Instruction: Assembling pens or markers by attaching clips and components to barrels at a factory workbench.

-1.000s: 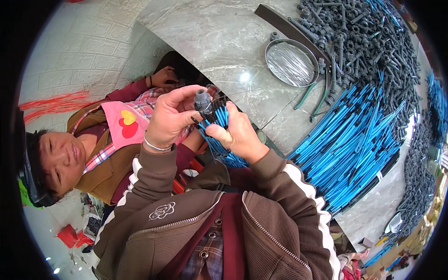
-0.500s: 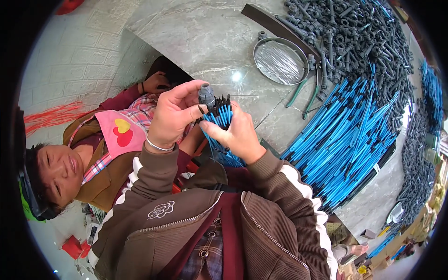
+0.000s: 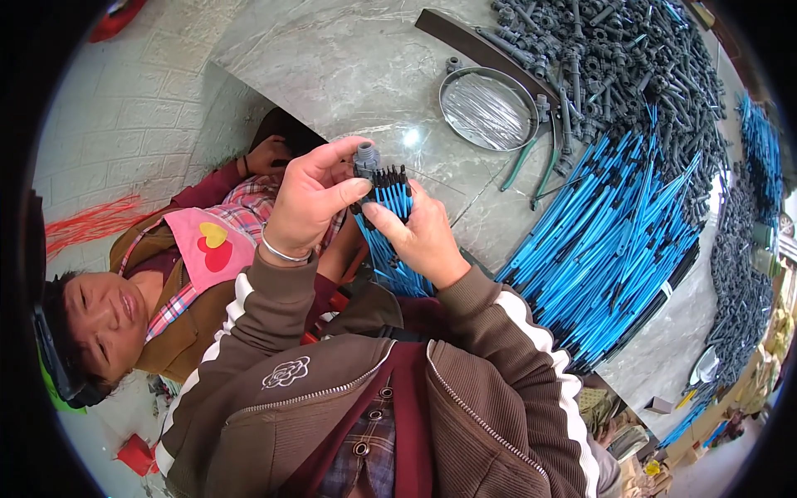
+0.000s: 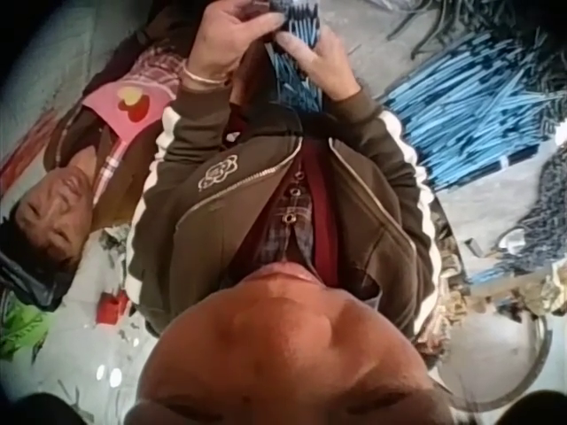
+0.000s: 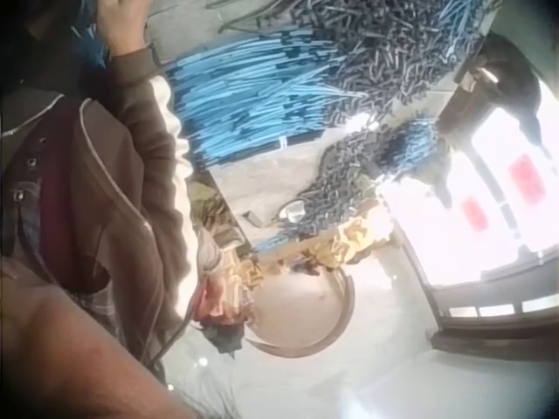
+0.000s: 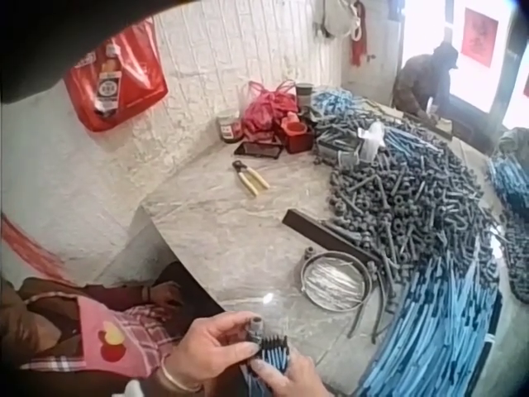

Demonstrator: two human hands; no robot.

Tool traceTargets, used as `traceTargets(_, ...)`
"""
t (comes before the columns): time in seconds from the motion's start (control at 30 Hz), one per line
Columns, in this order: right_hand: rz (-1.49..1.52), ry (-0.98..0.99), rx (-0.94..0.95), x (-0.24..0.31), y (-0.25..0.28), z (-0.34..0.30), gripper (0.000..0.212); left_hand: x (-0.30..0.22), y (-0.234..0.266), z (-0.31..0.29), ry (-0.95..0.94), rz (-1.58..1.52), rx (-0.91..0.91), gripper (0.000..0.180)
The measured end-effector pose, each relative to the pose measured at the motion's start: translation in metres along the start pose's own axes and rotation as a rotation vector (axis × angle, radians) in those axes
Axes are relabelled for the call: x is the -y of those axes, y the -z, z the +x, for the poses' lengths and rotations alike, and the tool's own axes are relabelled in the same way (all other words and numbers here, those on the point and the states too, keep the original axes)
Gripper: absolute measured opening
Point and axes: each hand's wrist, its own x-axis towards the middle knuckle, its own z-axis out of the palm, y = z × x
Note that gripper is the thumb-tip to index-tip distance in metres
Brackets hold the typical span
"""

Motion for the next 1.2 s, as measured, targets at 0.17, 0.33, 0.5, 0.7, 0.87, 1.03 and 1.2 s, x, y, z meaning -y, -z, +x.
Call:
traceTargets(0.17, 0.075, -0.017, -0.021, -0.001, 0.002, 0.002, 0.026, -0.001, -0.006, 0.008, -0.021, -0.01, 0.028, 0.045)
traceTargets(0.33, 0.107, -0.072, -0.025, -0.004, 0.004, 0.002, 0.017, -0.001, -0.007, 0.018, -0.017, -0.012, 0.078, 0.041)
traceTargets(0.5, 0.196, -0.068, -0.13, -0.012, 0.001, 0.003, 0.023, 0.002, -0.003, 0.028, 0.005, -0.087, 0.129, 0.033)
traceTargets(0.7, 0.208, -0.145, -0.149, -0.016, 0.003, 0.005, 0.023, -0.003, -0.008, 0.038, 0.098, -0.182, 0.089, 0.026)
traceTargets(0.87, 0.21, -0.125, -0.167, -0.017, 0.001, 0.008, 0.022, -0.017, -0.01, 0.043, 0.055, 0.233, 0.067, 0.018)
traceTargets(1.03, 0.107, -0.102, -0.145, -0.017, -0.002, 0.009, 0.022, -0.01, -0.002, 0.058, 0.091, -0.028, 0.048, 0.017)
traceTargets(1.2, 0.135, -0.107, -0.121, -0.02, -0.002, 0.012, 0.014, 0.0, 0.016, 0.104, -0.022, 0.101, -0.151, 0.023)
